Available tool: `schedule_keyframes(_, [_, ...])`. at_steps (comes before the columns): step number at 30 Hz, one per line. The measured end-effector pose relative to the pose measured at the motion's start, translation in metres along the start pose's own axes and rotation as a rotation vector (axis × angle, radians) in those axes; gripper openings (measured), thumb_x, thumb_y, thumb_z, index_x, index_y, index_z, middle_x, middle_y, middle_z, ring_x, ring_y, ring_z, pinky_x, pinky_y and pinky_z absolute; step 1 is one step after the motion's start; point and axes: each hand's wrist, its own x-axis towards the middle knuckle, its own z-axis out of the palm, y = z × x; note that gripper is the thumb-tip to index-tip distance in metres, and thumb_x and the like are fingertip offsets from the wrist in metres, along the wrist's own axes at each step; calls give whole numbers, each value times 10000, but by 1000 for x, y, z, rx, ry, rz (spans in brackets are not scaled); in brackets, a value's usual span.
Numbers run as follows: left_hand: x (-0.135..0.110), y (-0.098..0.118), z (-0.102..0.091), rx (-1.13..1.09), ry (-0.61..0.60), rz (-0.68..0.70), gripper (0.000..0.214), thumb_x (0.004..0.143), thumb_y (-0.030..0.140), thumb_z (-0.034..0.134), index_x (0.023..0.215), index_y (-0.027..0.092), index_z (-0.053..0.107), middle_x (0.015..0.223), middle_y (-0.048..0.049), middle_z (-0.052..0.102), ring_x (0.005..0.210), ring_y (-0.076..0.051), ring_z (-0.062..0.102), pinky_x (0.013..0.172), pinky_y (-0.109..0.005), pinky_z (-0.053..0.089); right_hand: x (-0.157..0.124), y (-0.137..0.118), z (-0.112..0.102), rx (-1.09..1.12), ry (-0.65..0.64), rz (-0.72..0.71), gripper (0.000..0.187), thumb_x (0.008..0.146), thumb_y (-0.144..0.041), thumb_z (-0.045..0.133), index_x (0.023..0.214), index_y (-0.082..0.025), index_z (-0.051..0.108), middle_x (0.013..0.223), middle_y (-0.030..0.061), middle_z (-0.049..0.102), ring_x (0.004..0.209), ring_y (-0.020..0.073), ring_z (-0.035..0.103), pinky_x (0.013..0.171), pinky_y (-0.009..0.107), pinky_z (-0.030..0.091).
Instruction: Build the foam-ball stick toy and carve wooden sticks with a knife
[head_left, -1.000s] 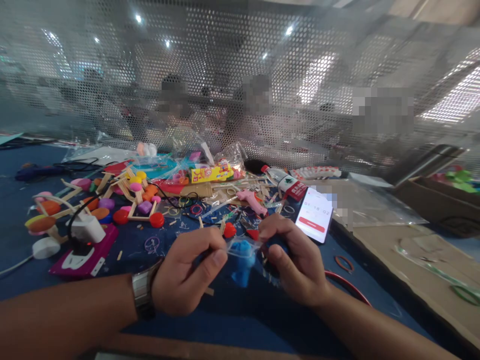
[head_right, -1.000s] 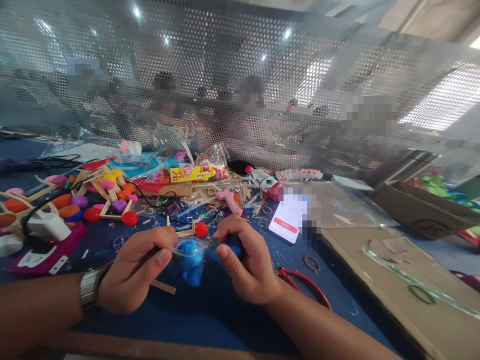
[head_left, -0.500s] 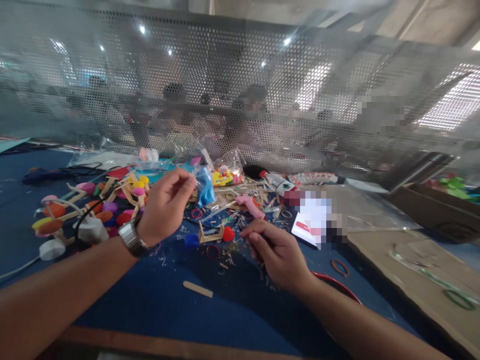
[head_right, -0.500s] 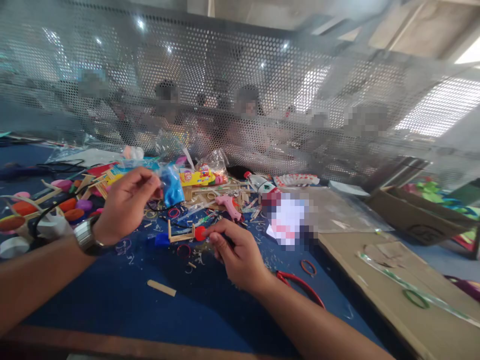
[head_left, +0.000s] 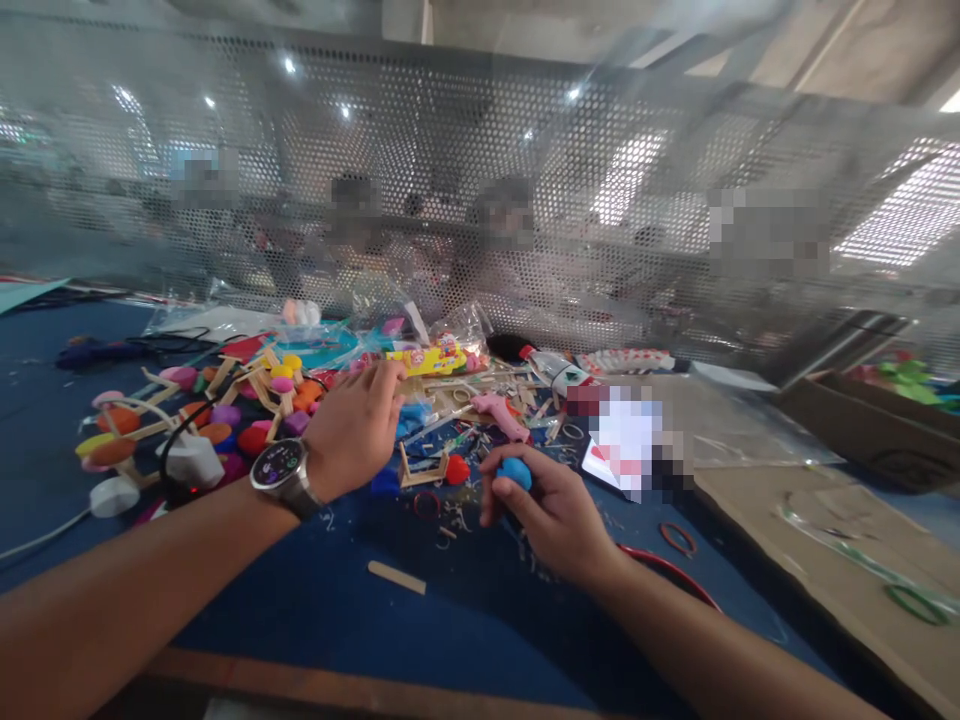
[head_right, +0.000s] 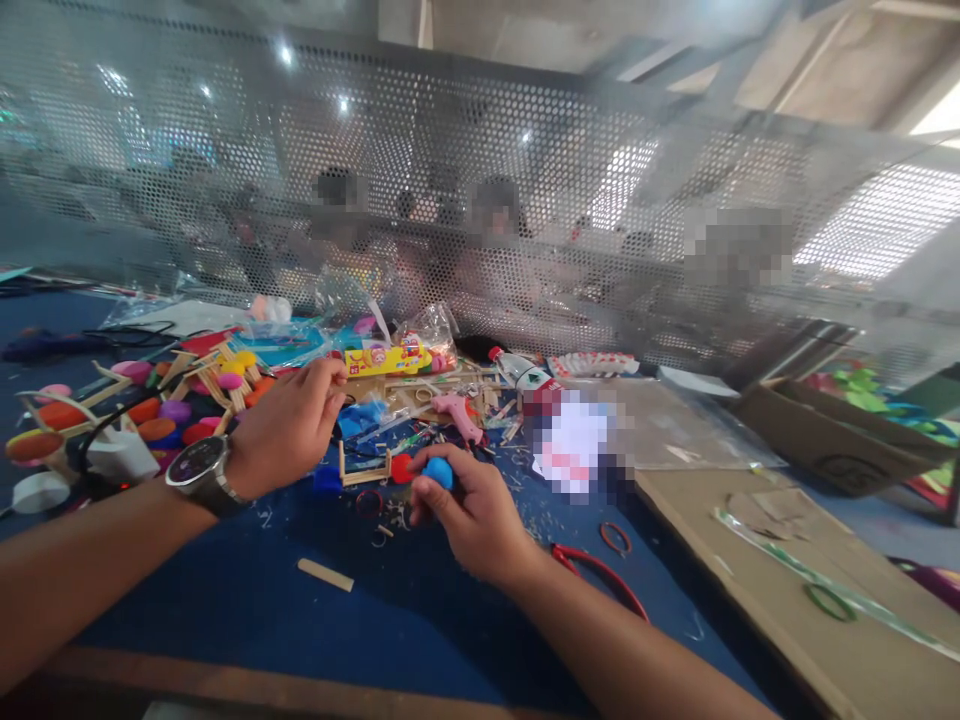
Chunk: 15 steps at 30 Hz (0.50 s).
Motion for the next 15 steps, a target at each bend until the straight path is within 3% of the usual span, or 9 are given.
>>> schedule_keyframes(2, [-1,8,-4,-153,55,21,198,1010,189,436,1181,178,535,1098,-142,683,975,-282,656,837,-456,532,3,-6,-4,-146,35,-129,334,1024,-529,571,979,-209,655,776,31,715,689,180,714,647,312,595])
schedule_keyframes(4, [-4,22,-11,-357,75,-3,197,1038,261,444,1200,196,537,1152,-138,672,1081,-285,645,930,-474,529,6,-16,-7,-279,95,-283,213,1034,-404,578,998,-217,674,980,77,746,932,220,737,840,382,609])
schedule_keyframes(6, [-9,40,-18,-626,20,-98,268,1055,383,478,1246,211,557,1249,-142,655,1159,-285,633,1035,-487,501,6,-28,-6,-338,134,-407,123,1027,-263,571,1092,-231,670,1208,107,712,1185,249,683,1026,451,561])
schedule_keyframes(9, [-21,75,-24,-1186,-133,-299,485,1060,577,429,1390,237,534,1467,-146,576,1370,-299,549,1194,-493,417,2,-48,5,-372,140,-546,348,1001,-99,525,1298,-264,600,1391,101,645,1374,236,579,1169,479,478])
schedule_keyframes(11, [-26,100,-25,-1518,-145,-420,606,1018,682,441,1438,254,527,1565,-119,517,1485,-303,449,1263,-487,348,-2,-61,16,-413,100,-618,497,972,-53,536,1416,-277,533,1459,87,615,1472,235,488,1243,488,403])
schedule_keyframes(13, [-26,121,-28,-1742,-161,-554,731,963,772,449,1448,236,552,1579,-120,515,1540,-329,379,1298,-494,289,-7,-72,26,-445,26,-645,621,953,-48,538,1529,-257,437,1546,94,551,1553,251,371,1287,499,334])
schedule_keyframes(15, [-19,135,-32,-1845,-101,-649,751,923,795,500,1428,248,600,1565,-105,541,1561,-351,345,1299,-489,286,-12,-79,34,-440,-61,-657,718,952,-106,516,1626,-210,293,1635,118,448,1596,291,270,1298,536,296])
